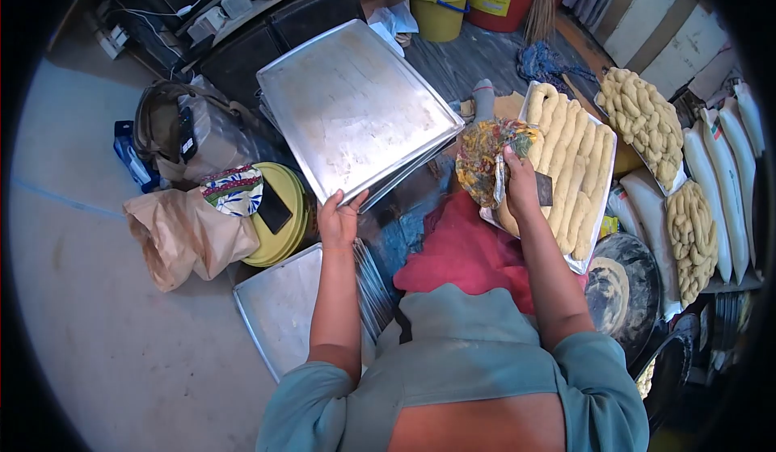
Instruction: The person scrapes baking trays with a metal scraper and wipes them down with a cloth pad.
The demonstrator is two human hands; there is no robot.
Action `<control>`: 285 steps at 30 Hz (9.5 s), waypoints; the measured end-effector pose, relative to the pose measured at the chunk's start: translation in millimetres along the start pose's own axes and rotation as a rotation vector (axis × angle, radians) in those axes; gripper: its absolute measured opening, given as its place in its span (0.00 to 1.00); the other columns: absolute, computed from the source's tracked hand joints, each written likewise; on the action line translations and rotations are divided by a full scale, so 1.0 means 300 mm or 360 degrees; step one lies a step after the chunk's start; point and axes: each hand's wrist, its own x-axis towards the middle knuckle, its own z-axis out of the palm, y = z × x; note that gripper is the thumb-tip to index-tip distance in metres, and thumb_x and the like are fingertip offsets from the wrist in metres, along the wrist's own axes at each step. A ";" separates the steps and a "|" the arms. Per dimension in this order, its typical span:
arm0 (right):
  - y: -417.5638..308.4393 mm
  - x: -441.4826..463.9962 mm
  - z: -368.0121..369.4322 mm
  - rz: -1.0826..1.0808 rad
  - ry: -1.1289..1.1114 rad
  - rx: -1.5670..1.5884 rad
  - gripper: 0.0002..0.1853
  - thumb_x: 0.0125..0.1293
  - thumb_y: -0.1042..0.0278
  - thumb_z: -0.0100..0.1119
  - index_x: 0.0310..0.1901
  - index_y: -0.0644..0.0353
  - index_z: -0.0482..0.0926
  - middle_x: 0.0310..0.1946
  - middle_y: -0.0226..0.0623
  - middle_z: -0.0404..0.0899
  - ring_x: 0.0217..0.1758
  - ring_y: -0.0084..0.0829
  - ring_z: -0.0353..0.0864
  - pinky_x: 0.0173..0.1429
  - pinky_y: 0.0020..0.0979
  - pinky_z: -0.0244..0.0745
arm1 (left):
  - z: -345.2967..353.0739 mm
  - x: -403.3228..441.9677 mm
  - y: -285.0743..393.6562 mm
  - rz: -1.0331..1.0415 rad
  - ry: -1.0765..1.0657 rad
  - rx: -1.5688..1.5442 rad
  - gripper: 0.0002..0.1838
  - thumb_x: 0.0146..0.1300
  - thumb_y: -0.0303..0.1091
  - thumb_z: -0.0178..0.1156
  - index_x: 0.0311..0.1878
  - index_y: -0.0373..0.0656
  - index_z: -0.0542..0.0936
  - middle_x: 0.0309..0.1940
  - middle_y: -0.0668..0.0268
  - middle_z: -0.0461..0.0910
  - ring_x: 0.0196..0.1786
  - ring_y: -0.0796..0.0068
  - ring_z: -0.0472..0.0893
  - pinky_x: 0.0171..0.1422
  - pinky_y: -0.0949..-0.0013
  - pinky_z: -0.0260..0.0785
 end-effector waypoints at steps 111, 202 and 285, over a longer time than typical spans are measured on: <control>0.307 0.220 0.337 -0.0967 -0.0860 -0.2406 0.42 0.63 0.36 0.51 0.70 0.58 0.61 0.71 0.48 0.58 0.77 0.43 0.52 0.77 0.54 0.33 | 0.229 0.453 -0.024 0.0249 -0.1115 0.3263 0.21 0.67 0.45 0.54 0.63 0.58 0.75 0.56 0.62 0.75 0.62 0.58 0.71 0.67 0.52 0.58; 0.339 0.278 0.351 -0.0956 -0.0867 -0.2407 0.43 0.63 0.34 0.49 0.72 0.54 0.58 0.73 0.46 0.57 0.78 0.41 0.50 0.78 0.53 0.34 | 0.116 0.272 -0.011 0.0516 -0.0964 0.3697 0.45 0.56 0.68 0.55 0.73 0.55 0.62 0.74 0.48 0.53 0.77 0.42 0.48 0.73 0.30 0.30; -0.608 -0.665 0.407 -0.1164 -0.1681 0.1264 0.22 0.65 0.52 0.61 0.48 0.65 0.78 0.44 0.42 0.75 0.46 0.35 0.77 0.50 0.33 0.72 | 0.198 -0.095 0.189 0.1056 0.0068 0.2614 0.16 0.68 0.36 0.57 0.49 0.32 0.77 0.43 0.52 0.81 0.44 0.59 0.80 0.53 0.64 0.70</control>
